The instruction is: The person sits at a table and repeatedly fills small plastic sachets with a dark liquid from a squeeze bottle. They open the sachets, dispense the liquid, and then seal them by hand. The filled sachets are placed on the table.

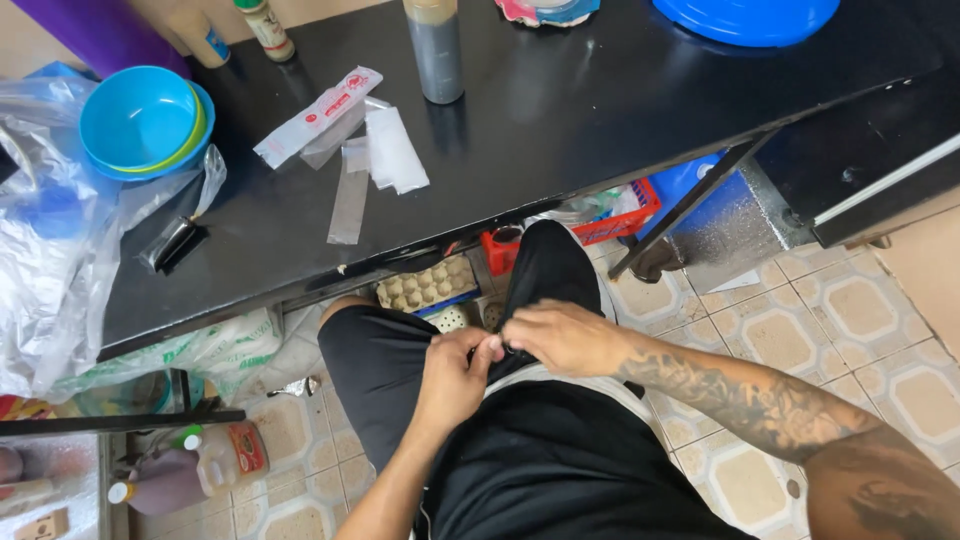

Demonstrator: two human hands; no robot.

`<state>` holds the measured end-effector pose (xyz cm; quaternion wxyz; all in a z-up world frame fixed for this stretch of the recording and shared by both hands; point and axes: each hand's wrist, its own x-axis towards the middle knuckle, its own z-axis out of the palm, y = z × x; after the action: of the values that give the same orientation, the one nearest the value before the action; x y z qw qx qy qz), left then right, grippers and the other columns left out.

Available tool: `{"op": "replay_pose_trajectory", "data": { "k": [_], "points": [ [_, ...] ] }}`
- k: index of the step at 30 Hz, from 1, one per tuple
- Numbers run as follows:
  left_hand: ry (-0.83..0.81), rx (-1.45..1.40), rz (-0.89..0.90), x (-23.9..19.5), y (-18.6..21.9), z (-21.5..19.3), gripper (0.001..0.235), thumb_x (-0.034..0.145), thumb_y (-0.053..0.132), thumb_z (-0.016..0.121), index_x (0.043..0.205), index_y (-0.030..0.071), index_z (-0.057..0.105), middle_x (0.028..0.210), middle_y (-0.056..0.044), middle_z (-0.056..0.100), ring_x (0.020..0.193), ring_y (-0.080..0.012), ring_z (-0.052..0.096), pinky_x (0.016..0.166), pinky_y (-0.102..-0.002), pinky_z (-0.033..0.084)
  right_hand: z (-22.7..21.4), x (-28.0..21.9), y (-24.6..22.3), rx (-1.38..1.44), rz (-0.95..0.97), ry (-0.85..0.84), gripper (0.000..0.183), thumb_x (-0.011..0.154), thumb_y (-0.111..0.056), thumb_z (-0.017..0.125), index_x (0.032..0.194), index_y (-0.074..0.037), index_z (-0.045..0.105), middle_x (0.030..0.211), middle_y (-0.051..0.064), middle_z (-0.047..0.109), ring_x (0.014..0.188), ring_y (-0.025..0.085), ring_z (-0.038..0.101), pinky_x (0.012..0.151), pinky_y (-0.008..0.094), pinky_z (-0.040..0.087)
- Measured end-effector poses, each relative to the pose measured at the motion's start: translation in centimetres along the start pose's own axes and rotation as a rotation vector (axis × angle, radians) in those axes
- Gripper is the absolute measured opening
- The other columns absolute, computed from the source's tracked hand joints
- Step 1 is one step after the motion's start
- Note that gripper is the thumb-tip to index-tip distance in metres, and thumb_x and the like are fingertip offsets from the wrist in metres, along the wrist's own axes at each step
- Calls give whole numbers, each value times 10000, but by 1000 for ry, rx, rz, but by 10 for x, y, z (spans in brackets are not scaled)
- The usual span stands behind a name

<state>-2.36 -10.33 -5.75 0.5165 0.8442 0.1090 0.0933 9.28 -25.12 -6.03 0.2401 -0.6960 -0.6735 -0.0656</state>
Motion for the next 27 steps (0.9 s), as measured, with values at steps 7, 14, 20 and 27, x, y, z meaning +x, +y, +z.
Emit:
{"op": "replay_pose_trajectory", "data": {
  "k": [7, 14, 20, 27],
  "points": [
    [-296, -64, -286, -25, -37, 30, 276, 775, 221, 560, 518, 163, 644, 553, -51, 620, 583, -214, 591, 602, -323, 453, -34, 8, -10, 556, 225, -398, 211, 886, -270, 472, 769, -130, 578, 706, 60, 625, 706, 325, 610, 605, 410, 488],
    [156, 7, 349, -47, 7, 10, 325, 584, 343, 800, 706, 145, 574, 742, 10, 585, 724, -156, 562, 698, -283, 392, -27, 19, 1, 643, 498, -637, 157, 795, -181, 526, 653, -143, 582, 473, -52, 510, 477, 64, 484, 528, 228, 393],
    [-208, 374, 869, -34, 22, -20, 107, 899, 99, 507, 849, 90, 601, 1008, 31, 586, 1086, -266, 440, 770, -401, 255, -21, 32, 10, 593, 417, -595, 223, 718, -30, 453, 707, -144, 644, 646, -73, 641, 550, 58, 540, 520, 225, 402],
    [-275, 970, 928, 2, -18, -25, 93, 727, 115, 537, 639, 109, 567, 675, -4, 463, 788, -241, 420, 658, -378, 305, 14, 61, 32, 630, 730, -349, 206, 785, -176, 527, 592, -128, 583, 399, 0, 512, 375, 80, 502, 427, 214, 394]
  ]
}}
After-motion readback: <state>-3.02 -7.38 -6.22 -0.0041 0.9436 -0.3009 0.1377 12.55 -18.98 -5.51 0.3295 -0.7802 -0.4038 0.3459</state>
